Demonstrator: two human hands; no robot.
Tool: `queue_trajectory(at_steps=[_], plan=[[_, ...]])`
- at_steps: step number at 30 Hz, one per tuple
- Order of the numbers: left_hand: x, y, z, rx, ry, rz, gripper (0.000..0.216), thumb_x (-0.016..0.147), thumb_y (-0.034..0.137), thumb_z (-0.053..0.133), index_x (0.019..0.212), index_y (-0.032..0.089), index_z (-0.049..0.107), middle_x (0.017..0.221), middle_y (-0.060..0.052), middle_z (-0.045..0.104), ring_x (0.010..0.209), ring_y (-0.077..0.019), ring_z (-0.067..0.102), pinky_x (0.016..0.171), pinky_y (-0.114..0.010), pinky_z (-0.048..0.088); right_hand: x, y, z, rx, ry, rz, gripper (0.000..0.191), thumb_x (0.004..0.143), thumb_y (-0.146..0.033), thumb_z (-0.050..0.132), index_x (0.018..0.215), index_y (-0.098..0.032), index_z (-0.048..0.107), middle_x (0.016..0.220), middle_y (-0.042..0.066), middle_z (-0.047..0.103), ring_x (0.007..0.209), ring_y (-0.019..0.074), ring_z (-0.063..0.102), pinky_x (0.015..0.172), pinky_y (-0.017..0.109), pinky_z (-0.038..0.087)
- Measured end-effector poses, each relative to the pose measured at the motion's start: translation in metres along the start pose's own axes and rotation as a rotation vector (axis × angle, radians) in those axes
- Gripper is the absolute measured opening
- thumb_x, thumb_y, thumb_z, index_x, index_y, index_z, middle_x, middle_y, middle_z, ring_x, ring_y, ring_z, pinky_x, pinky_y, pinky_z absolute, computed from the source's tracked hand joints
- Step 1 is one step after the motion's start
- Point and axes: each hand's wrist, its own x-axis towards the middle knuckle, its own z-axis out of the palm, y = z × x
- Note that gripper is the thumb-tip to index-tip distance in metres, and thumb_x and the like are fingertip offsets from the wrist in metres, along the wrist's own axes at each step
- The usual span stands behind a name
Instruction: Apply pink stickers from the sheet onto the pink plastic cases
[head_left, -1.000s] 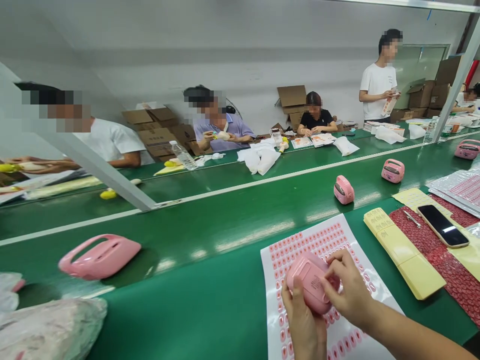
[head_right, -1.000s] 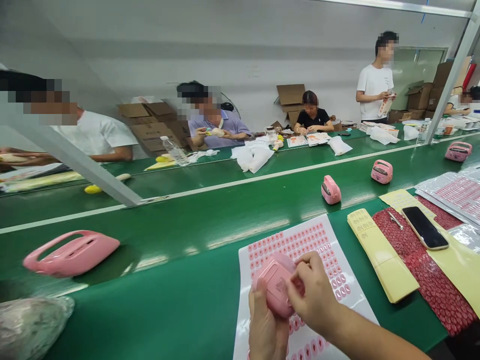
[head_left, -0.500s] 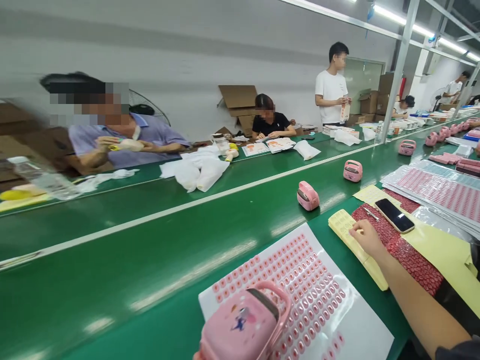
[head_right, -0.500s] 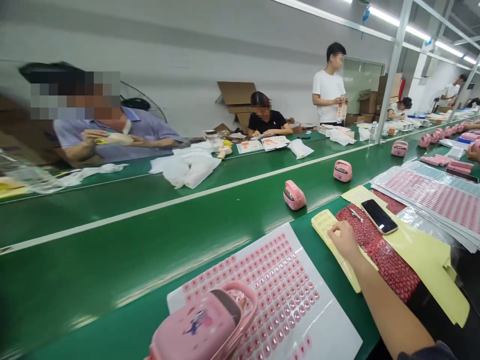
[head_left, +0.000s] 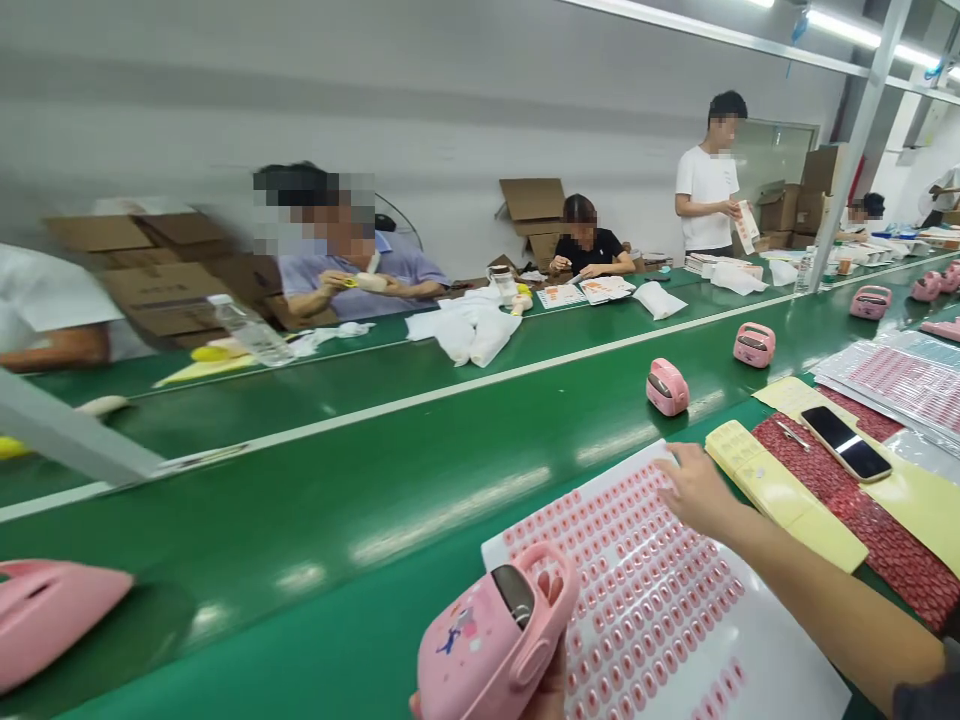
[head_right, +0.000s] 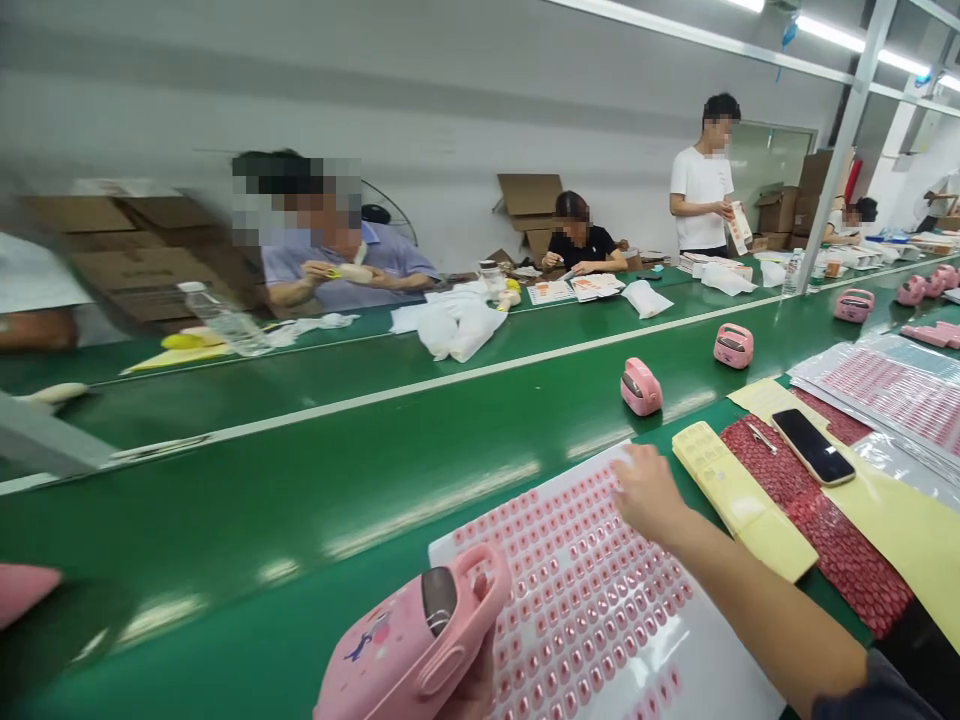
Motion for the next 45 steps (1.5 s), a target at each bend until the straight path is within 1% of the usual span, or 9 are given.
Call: queue_trajectory(at_steps=[4, 8, 11, 16, 19, 22, 26, 36, 45], plan=[[0.001, 0.006, 0.003, -0.027, 0.017, 0.043, 0.051, 0.06, 0.035, 0.059, 0.11, 0.029, 0.051, 0.104, -0.004, 0.063, 0.084, -0.0276, 0.062, 0.066, -0.041, 0.054, 0.036, -0.049, 0.057, 0.26, -0.152, -0.092, 0.037, 0.066, -0.014, 0.061, 0.101, -0.025, 0.06, 0.112, 0.008, 0.053, 0.106, 0.0254, 0.043, 0.09, 0.043, 0.033], [0.002, 0.008, -0.01, -0.079, 0.007, 0.016, 0.055, 0.058, 0.036, 0.062, 0.111, 0.03, 0.051, 0.101, -0.005, 0.064, 0.082, -0.0272, 0.062, 0.069, -0.041, 0.053, 0.059, -0.064, 0.085, 0.363, -0.174, -0.036, 0.017, 0.062, -0.009, 0.065, 0.073, -0.021, 0.067, 0.089, 0.008, 0.061, 0.093, 0.0244, 0.051, 0.083, 0.042, 0.038], [0.0, 0.003, -0.014, -0.121, -0.065, 0.031, 0.055, 0.064, 0.038, 0.061, 0.116, 0.027, 0.046, 0.102, -0.006, 0.063, 0.091, -0.0262, 0.06, 0.077, -0.038, 0.051, 0.061, -0.061, 0.085, 0.475, -0.152, 0.022, 0.013, 0.06, -0.006, 0.065, 0.056, -0.018, 0.065, 0.078, 0.006, 0.061, 0.087, 0.0214, 0.054, 0.082, 0.038, 0.04], [-0.008, -0.002, 0.002, -0.152, -0.11, 0.046, 0.067, 0.063, 0.045, 0.065, 0.122, 0.022, 0.042, 0.109, -0.009, 0.06, 0.102, -0.0269, 0.054, 0.081, -0.033, 0.049, 0.029, -0.076, 0.066, 0.672, -0.043, 0.156, 0.009, 0.073, -0.019, 0.056, 0.07, -0.018, 0.065, 0.104, 0.01, 0.057, 0.104, 0.0223, 0.049, 0.089, 0.041, 0.036], [-0.014, -0.004, 0.014, -0.179, -0.093, 0.056, 0.069, 0.067, 0.044, 0.062, 0.126, 0.021, 0.036, 0.113, -0.012, 0.057, 0.104, -0.0277, 0.052, 0.081, -0.035, 0.049, -0.002, -0.105, 0.05, 1.028, -0.061, 0.218, 0.014, 0.074, -0.029, 0.054, 0.072, -0.019, 0.064, 0.115, 0.009, 0.054, 0.111, 0.022, 0.046, 0.089, 0.039, 0.037], [-0.02, -0.008, 0.025, -0.232, -0.082, 0.032, 0.058, 0.076, 0.041, 0.053, 0.127, 0.02, 0.035, 0.112, -0.013, 0.058, 0.1, -0.0257, 0.055, 0.081, -0.035, 0.049, -0.026, -0.133, 0.034, 1.347, -0.069, 0.315, 0.012, 0.064, -0.033, 0.064, 0.063, -0.02, 0.063, 0.121, 0.007, 0.05, 0.117, 0.0246, 0.039, 0.097, 0.043, 0.027], [-0.031, -0.017, 0.039, -0.291, -0.061, 0.019, 0.053, 0.079, 0.04, 0.048, 0.125, 0.015, 0.038, 0.103, -0.016, 0.062, 0.092, -0.0243, 0.06, 0.078, -0.034, 0.051, -0.037, -0.147, 0.017, 1.337, 0.002, 0.372, 0.014, 0.06, -0.031, 0.065, 0.054, -0.02, 0.06, 0.115, 0.008, 0.052, 0.116, 0.0252, 0.038, 0.099, 0.042, 0.022], [-0.04, -0.029, 0.058, -0.262, -0.008, 0.022, 0.043, 0.076, 0.038, 0.052, 0.11, 0.011, 0.053, 0.092, -0.017, 0.065, 0.086, -0.0238, 0.062, 0.072, -0.032, 0.053, -0.041, -0.139, 0.003, 1.239, 0.072, 0.32, 0.013, 0.063, -0.03, 0.06, 0.055, -0.02, 0.057, 0.103, 0.01, 0.051, 0.114, 0.0244, 0.037, 0.095, 0.039, 0.027], [-0.042, -0.031, 0.054, -0.134, -0.167, -0.015, 0.037, 0.067, 0.037, 0.064, 0.092, 0.01, 0.064, 0.095, -0.016, 0.065, 0.091, -0.0221, 0.06, 0.08, -0.026, 0.048, -0.048, -0.136, 0.012, 1.032, 0.21, 0.181, 0.011, 0.069, -0.023, 0.054, 0.059, -0.02, 0.054, 0.098, 0.007, 0.051, 0.104, 0.0226, 0.043, 0.087, 0.04, 0.034]])
